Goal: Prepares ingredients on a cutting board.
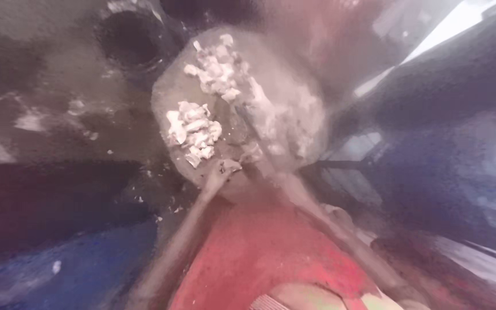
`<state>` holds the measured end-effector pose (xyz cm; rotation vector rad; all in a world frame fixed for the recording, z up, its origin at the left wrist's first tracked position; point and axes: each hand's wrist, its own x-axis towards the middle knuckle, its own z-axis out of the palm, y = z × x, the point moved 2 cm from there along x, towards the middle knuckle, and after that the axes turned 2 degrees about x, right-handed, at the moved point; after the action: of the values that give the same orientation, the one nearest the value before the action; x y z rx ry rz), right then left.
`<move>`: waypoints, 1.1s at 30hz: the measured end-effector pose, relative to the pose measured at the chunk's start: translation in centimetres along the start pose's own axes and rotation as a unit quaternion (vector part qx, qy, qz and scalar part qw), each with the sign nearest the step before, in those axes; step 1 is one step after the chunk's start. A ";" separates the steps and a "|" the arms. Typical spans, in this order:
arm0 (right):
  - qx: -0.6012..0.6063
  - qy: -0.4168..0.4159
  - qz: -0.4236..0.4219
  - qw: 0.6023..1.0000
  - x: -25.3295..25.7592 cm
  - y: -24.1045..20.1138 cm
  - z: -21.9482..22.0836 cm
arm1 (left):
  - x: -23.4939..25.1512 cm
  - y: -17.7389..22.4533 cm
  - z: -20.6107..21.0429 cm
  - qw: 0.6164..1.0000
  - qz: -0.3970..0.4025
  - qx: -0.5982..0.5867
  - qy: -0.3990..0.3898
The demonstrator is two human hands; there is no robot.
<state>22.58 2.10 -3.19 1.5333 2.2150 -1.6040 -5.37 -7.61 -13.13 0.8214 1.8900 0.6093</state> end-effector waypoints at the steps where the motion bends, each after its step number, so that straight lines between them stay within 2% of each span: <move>1: 0.029 0.013 -0.030 0.999 -0.4 -1.4 0.6 | -0.4 0.0 0.0 1.000 0.007 -0.006 0.004; 4: 0.074 0.015 -0.065 0.995 0.3 -2.5 3.2 | -0.2 -0.2 0.3 1.000 0.007 -0.001 0.015; 8: -0.008 -0.030 0.048 0.998 3.8 2.3 6.9 | -0.7 -0.4 0.5 1.000 -0.010 -0.006 0.028; 10: -0.062 -0.034 0.065 0.995 3.3 0.9 5.9 | -1.4 -0.4 -0.2 0.999 0.011 0.024 0.042; 14: -0.017 -0.003 -0.051 0.999 0.1 -3.8 3.2 | -2.9 -1.2 -0.8 0.997 0.013 0.078 0.017; 16: 0.040 -0.011 -0.094 0.995 -0.8 -5.5 2.8 | -3.0 -0.9 -0.7 0.994 -0.022 0.103 0.021; 18: 0.068 -0.033 -0.098 0.992 -0.4 -4.5 4.6 | -2.8 -0.7 -0.6 0.993 -0.036 0.108 0.017; 21: 0.000 -0.113 -0.007 0.994 1.8 0.3 8.3 | -2.6 -0.8 0.2 0.997 -0.044 0.066 -0.014; 24: 0.038 -0.127 0.033 0.991 1.8 2.1 8.5 | -2.4 -1.4 0.1 0.998 -0.058 0.011 -0.031; 28: 0.039 -0.047 0.058 0.996 -0.9 2.4 5.1 | -3.0 0.3 -2.0 0.993 -0.082 -0.081 -0.033; 33: -0.007 0.072 0.059 0.996 -2.7 8.6 2.0 | -2.5 4.3 -5.0 0.978 0.004 -0.209 -0.002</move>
<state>28.91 -1.22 -8.98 1.7925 2.1490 -1.4872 -7.84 -7.00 -6.56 0.5538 1.6720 0.9673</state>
